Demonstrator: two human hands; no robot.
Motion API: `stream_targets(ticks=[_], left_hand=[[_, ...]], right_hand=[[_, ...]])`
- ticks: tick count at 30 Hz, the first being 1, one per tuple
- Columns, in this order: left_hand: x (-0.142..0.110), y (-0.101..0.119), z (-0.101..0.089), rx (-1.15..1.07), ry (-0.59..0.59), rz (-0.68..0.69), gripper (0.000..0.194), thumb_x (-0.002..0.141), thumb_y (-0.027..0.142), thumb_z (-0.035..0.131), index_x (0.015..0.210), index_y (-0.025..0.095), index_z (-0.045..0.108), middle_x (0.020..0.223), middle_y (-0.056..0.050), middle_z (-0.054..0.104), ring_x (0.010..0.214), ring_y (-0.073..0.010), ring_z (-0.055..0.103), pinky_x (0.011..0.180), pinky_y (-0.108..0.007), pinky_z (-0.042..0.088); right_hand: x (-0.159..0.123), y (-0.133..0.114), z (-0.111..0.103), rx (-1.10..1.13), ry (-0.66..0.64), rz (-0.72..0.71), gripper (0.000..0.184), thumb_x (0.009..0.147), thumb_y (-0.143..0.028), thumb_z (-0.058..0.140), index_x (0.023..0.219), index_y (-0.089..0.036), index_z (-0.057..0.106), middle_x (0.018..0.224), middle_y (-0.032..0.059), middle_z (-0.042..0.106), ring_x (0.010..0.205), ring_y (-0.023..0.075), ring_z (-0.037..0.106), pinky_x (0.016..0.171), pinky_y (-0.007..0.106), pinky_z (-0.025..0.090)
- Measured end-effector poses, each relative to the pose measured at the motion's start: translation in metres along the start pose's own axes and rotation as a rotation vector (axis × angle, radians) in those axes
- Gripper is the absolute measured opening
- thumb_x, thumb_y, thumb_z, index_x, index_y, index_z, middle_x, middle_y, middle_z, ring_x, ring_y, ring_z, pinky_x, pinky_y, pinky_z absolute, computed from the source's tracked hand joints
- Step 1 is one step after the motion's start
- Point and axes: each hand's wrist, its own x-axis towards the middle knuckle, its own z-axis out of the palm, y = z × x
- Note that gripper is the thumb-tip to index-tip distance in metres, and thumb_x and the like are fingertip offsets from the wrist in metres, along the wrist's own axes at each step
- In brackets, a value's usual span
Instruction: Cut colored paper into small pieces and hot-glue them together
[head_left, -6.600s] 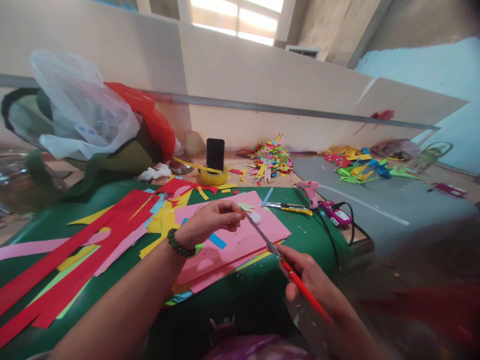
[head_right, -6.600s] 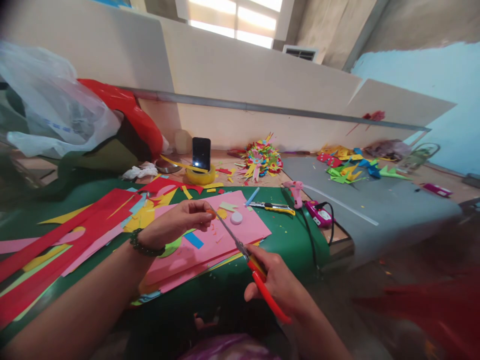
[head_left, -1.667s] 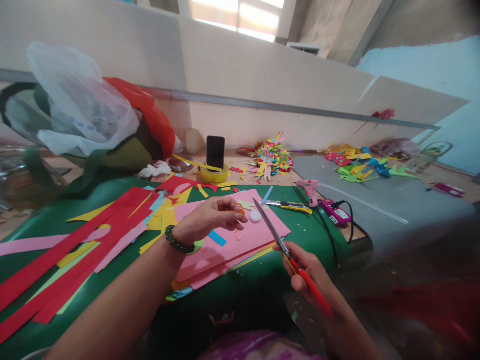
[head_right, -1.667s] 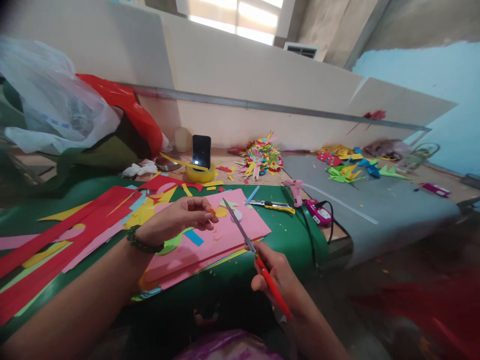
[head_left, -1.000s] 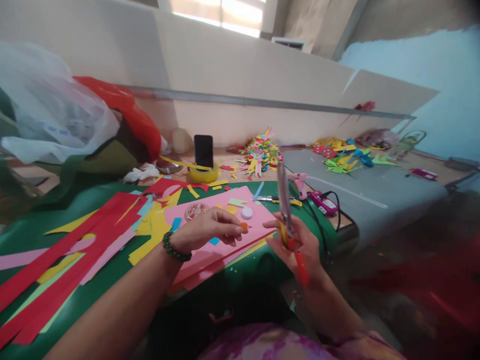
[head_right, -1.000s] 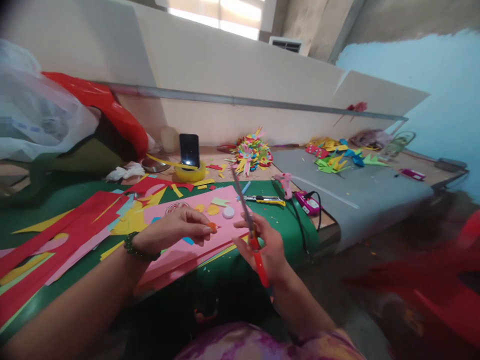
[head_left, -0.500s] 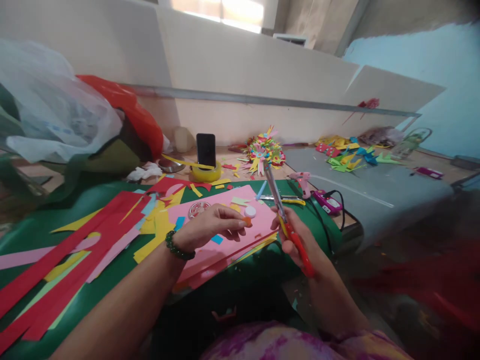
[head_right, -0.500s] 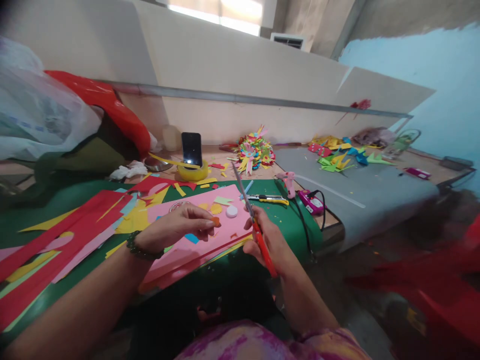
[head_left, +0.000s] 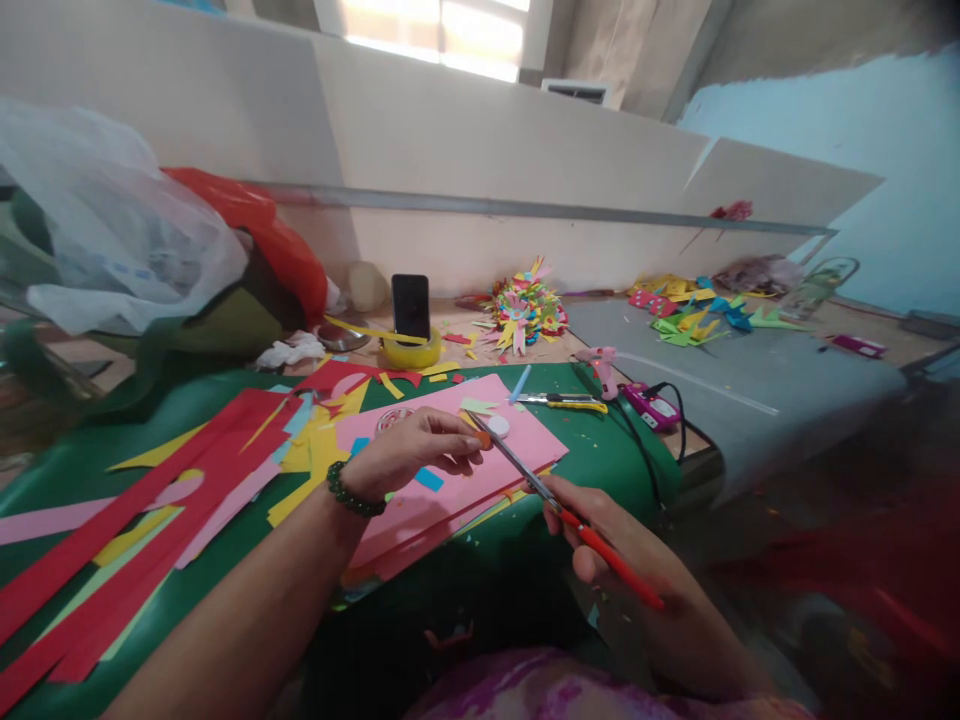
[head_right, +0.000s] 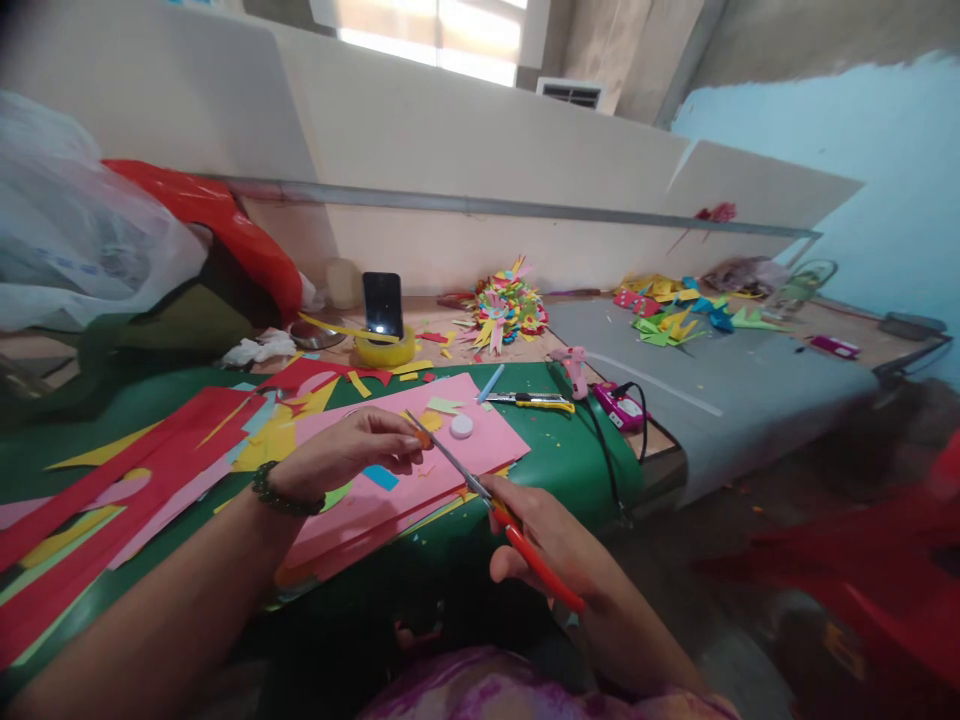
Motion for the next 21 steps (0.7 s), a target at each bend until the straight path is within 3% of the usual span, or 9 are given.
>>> stream_targets(ticks=[8,12,14,17,21], left_hand=[[-0.001,0.001,0.0,-0.005,0.004,-0.016,0.024,0.066,0.035,0.081,0.078,0.015,0.076,0.073,-0.006,0.072,0.063,-0.0135,0.064,0.064,-0.025,0.054],[-0.001,0.0,-0.001,-0.014,-0.006,-0.006,0.024,0.064,0.034,0.081,0.077,0.014,0.076,0.074,-0.006,0.073,0.065,-0.0138,0.065,0.066,-0.025,0.054],[-0.001,-0.001,-0.001,-0.003,-0.015,0.004,0.025,0.064,0.035,0.081,0.077,0.014,0.076,0.076,-0.007,0.073,0.066,-0.0141,0.065,0.066,-0.025,0.055],[-0.001,-0.003,-0.001,0.018,-0.026,0.022,0.027,0.065,0.037,0.08,0.078,0.014,0.076,0.078,-0.008,0.073,0.068,-0.0151,0.066,0.068,-0.026,0.055],[-0.002,-0.003,-0.001,0.055,-0.036,0.024,0.026,0.067,0.038,0.078,0.079,0.015,0.077,0.078,-0.007,0.073,0.07,-0.0149,0.066,0.068,-0.025,0.055]], right_hand=[[0.003,0.006,-0.001,-0.018,-0.027,0.005,0.086,0.058,-0.095,0.037,0.088,-0.017,0.057,0.065,-0.0038,0.047,0.055,0.0105,0.036,0.048,0.023,0.027],[0.0,0.006,0.002,0.01,-0.031,0.01,0.091,0.053,-0.097,0.034,0.087,-0.017,0.06,0.064,-0.0018,0.05,0.053,0.012,0.038,0.048,0.025,0.028],[-0.009,-0.004,0.007,0.032,0.035,0.01,0.09,0.057,-0.097,0.032,0.09,-0.019,0.063,0.069,0.0016,0.054,0.055,0.0147,0.043,0.049,0.027,0.032],[-0.026,-0.025,0.017,0.021,0.252,0.027,0.076,0.079,-0.084,0.029,0.108,-0.023,0.065,0.085,0.0064,0.06,0.068,0.0203,0.052,0.058,0.03,0.041],[-0.029,-0.029,0.017,0.034,0.248,0.025,0.078,0.08,-0.084,0.029,0.111,-0.024,0.066,0.084,0.0064,0.06,0.071,0.0213,0.053,0.061,0.03,0.044]])
